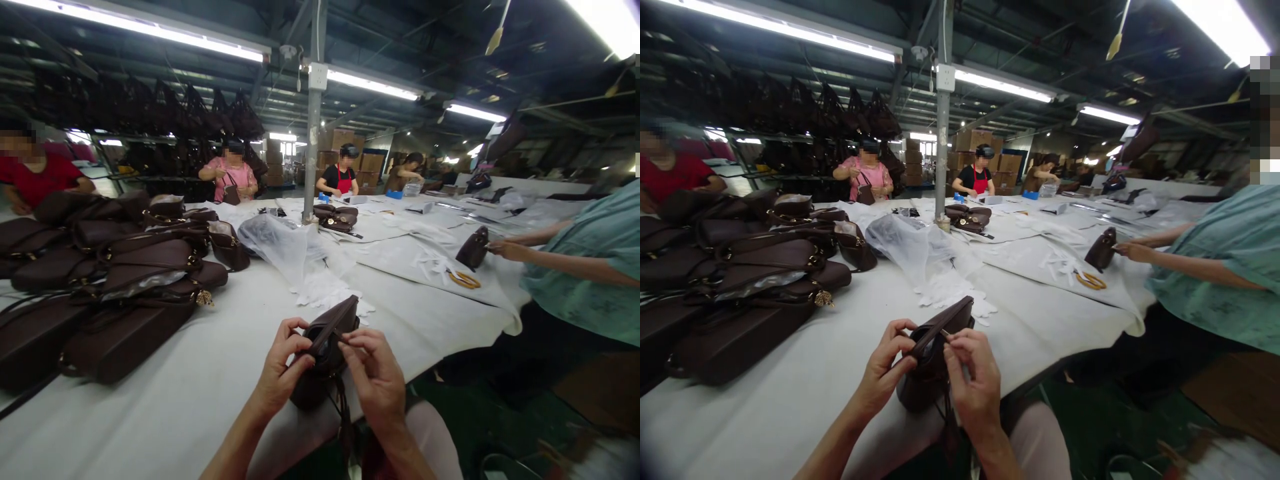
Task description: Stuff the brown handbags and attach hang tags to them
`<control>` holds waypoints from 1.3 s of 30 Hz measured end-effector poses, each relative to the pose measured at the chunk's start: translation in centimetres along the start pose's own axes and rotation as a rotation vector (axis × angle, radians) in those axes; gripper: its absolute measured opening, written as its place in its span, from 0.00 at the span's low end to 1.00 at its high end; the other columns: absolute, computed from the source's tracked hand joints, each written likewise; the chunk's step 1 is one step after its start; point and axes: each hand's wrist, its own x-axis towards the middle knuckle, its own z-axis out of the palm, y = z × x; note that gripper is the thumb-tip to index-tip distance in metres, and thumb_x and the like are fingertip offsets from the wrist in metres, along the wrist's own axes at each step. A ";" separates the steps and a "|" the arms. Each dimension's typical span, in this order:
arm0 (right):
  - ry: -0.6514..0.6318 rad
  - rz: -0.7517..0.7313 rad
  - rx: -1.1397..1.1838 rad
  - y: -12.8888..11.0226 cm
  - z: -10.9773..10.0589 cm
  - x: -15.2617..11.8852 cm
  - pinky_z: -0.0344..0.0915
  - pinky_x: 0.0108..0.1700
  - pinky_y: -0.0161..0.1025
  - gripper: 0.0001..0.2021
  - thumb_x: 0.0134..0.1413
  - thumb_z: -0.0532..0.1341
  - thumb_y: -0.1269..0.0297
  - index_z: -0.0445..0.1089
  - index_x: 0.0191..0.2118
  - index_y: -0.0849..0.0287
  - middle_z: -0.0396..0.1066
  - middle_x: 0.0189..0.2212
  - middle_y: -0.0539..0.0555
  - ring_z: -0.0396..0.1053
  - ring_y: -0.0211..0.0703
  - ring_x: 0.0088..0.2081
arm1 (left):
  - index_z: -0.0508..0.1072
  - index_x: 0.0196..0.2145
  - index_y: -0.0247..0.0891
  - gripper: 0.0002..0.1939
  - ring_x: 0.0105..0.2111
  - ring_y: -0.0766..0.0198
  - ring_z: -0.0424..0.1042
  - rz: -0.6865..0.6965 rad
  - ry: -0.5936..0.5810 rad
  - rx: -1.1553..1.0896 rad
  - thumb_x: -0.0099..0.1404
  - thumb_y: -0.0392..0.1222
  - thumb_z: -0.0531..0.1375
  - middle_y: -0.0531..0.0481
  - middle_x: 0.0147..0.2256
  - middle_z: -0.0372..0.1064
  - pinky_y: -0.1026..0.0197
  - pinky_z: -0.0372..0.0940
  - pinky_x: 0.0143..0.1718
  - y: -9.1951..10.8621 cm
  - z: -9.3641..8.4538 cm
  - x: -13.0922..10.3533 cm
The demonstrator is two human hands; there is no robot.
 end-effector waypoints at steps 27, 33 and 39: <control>-0.522 0.434 -0.004 -1.1 0.0 6.1 0.58 0.22 0.33 0.16 0.56 0.54 0.50 0.64 0.28 0.57 0.63 0.21 0.47 0.61 0.37 0.22 | 0.69 0.34 0.37 0.06 0.47 0.54 0.64 0.042 0.038 0.041 0.65 0.41 0.55 0.42 0.47 0.62 0.53 0.61 0.49 0.2 -0.1 -0.6; -0.613 0.433 0.064 -1.6 -0.1 6.1 0.57 0.24 0.32 0.16 0.55 0.57 0.50 0.65 0.28 0.59 0.63 0.21 0.46 0.61 0.34 0.21 | 0.70 0.39 0.39 0.08 0.52 0.54 0.64 0.072 0.004 -0.014 0.68 0.43 0.53 0.42 0.50 0.66 0.50 0.57 0.56 0.3 0.1 -0.8; -0.708 0.405 0.042 -2.7 -0.3 5.8 0.56 0.22 0.32 0.19 0.55 0.57 0.47 0.62 0.25 0.58 0.62 0.20 0.46 0.59 0.32 0.19 | 0.69 0.42 0.39 0.11 0.55 0.54 0.62 0.037 -0.048 -0.061 0.70 0.45 0.52 0.42 0.54 0.64 0.50 0.55 0.58 0.0 0.1 -1.2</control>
